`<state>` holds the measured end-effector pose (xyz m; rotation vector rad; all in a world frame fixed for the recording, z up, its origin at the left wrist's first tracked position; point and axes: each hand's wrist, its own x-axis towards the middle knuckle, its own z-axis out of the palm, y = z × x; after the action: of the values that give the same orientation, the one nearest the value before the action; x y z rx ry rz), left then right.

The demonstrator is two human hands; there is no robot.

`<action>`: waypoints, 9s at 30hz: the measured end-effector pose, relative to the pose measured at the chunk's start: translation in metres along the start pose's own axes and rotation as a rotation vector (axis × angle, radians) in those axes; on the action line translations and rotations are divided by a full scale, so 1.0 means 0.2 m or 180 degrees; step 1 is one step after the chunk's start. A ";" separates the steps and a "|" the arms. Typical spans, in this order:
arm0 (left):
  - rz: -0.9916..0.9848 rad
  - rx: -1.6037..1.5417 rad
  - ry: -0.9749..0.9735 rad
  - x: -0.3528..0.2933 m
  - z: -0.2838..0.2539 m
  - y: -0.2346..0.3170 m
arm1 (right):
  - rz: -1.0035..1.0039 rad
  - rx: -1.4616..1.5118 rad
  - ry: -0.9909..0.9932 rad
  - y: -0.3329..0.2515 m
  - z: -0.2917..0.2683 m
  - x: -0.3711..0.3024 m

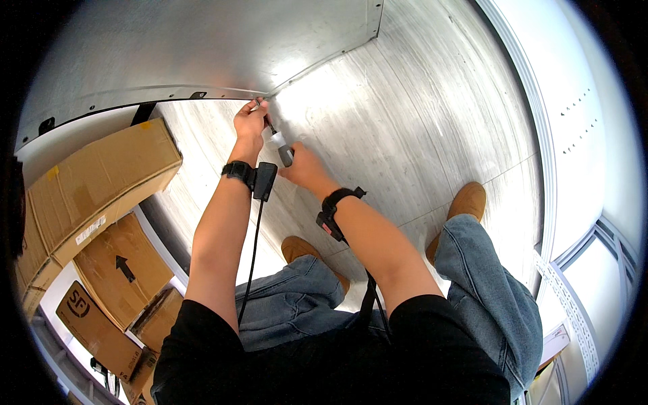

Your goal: The person uses a screwdriver to fasten screws into the back panel of a white appliance. They repeatedly pick up screws and tighten them into place along the edges of the panel.

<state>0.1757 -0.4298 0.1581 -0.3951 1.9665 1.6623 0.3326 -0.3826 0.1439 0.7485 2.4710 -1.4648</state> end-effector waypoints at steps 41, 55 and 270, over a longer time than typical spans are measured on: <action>-0.0016 0.0757 -0.0065 0.00 0.00 0.05 | 0.0573 0.1216 -0.0782 -0.02 -0.11 -0.03; -0.0319 -0.0067 -0.0438 0.00 -0.03 0.08 | 0.0311 0.2193 -0.1161 0.22 -0.04 -0.01; -0.0187 -0.0212 -0.0538 -0.24 1.27 0.07 | 0.1316 0.3318 -0.0312 0.56 -1.12 -0.20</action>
<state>0.2600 -0.1861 0.1708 -0.3225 1.7645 1.6702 0.4465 -0.1605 0.1853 1.1782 1.2093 -2.4480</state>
